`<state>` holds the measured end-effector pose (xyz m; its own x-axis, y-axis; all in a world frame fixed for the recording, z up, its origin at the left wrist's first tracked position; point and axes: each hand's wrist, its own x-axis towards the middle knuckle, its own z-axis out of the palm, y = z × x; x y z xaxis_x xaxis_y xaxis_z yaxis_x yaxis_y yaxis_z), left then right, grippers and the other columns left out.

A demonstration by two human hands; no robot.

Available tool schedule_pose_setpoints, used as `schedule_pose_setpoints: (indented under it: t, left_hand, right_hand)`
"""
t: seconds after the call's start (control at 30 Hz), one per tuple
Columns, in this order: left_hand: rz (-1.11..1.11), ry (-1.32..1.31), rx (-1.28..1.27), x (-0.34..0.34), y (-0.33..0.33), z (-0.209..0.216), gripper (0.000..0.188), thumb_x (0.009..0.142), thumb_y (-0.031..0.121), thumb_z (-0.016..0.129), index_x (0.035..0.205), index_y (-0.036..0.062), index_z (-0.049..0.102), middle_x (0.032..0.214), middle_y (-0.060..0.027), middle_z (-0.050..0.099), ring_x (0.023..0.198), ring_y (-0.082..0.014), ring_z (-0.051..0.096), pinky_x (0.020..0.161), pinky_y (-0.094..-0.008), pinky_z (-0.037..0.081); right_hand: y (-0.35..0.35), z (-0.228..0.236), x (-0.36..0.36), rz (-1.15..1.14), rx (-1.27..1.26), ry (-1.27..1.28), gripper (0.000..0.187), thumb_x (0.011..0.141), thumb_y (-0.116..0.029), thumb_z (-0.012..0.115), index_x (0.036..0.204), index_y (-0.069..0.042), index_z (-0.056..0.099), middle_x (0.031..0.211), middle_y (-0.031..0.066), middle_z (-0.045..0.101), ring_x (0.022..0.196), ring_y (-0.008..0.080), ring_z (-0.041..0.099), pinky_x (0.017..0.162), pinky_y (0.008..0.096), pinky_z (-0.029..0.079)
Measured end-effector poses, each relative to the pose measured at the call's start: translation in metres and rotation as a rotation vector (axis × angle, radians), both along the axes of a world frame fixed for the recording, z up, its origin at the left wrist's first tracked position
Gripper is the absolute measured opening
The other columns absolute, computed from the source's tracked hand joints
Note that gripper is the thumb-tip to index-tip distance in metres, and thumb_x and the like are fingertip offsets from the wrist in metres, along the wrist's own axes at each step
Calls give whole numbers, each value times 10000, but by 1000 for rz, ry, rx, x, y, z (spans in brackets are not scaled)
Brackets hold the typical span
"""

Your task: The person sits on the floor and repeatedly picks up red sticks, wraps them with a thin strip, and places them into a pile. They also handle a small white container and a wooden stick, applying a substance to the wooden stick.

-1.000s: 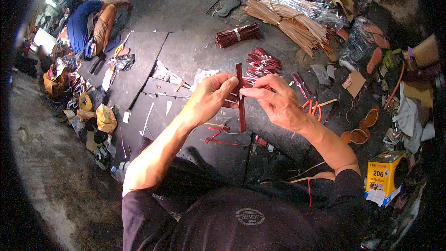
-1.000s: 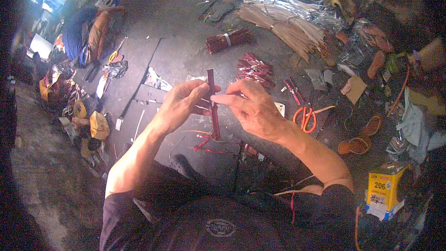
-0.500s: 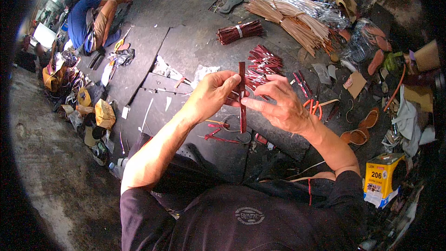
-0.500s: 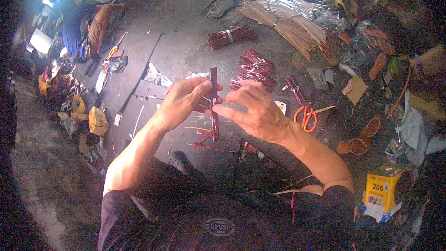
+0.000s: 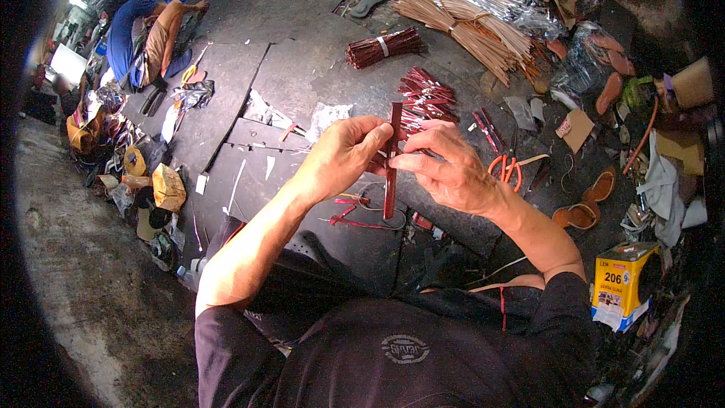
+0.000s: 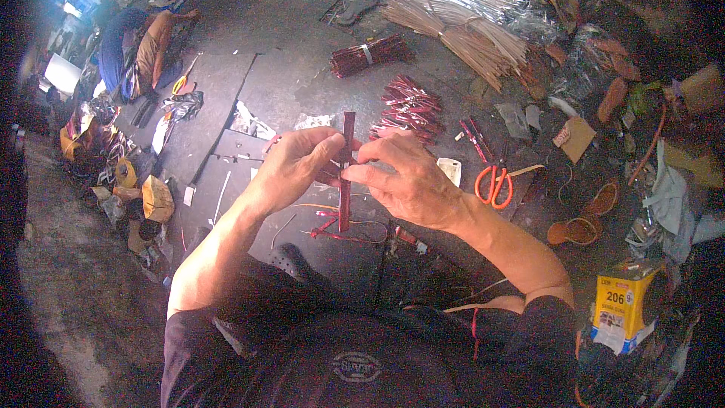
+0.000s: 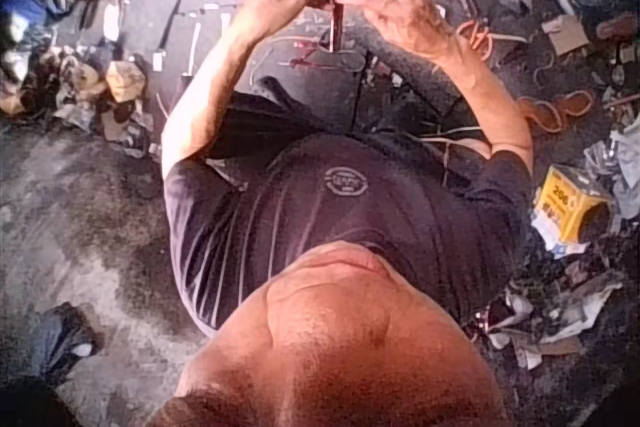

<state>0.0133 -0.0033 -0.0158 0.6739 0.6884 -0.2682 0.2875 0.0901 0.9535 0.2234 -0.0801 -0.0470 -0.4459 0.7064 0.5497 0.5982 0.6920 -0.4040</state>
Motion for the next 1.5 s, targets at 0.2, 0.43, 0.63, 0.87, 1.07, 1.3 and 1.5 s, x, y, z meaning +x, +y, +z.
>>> schedule_pose_setpoints:
  t: [0.2,0.43,0.63,0.87,1.07,1.3,1.5]
  left_hand:
    - [-27,24,11,-1,-2,2,381,1046,295,463,1157,-37,613,984,-96,689,828,-148,675,732,-281,570]
    - [-26,-3,-53,-2,1,0,362,1046,300,463,1125,-18,619,972,-76,675,821,-130,659,736,-278,565]
    - [-14,-7,-61,-2,0,-2,374,1052,311,442,1140,3,636,966,-68,677,851,-113,636,740,-272,546]
    - [11,-49,-74,0,1,-5,385,1047,324,449,1131,8,651,952,-69,687,817,-113,631,727,-260,532]
    - [2,-3,-46,1,-1,-3,386,1049,323,446,1132,5,648,938,-68,687,813,-112,632,717,-260,530]
    - [-32,35,30,1,-2,-2,374,1039,328,476,1108,1,646,923,-64,676,783,-114,637,709,-268,535]
    - [-89,28,31,1,-5,0,378,1040,317,477,1094,-22,636,932,-77,677,799,-133,653,712,-280,548]
  right_hand:
    - [3,-3,2,-5,1,12,440,696,-9,724,1105,-162,672,1060,51,559,1096,311,535,1009,460,429]
    - [6,0,5,-33,57,-56,461,691,-15,724,1125,-163,673,1047,46,562,1085,296,540,1014,466,433]
    - [4,0,8,6,102,-65,466,690,-56,738,1136,-171,673,1031,32,563,1045,260,556,1038,469,416]
    - [-1,8,6,27,187,-190,373,771,-132,686,1137,-205,681,994,9,552,945,188,577,1059,454,396]
    - [-3,6,6,40,186,-188,346,804,-134,658,1140,-213,682,977,2,544,917,177,581,1063,455,389]
    - [-1,0,5,28,125,-131,398,736,-103,719,1124,-182,679,1003,21,552,980,214,574,1038,463,403]
    - [4,-1,9,22,97,-126,426,704,-57,732,1113,-159,671,1038,33,560,1046,254,559,1003,470,422]
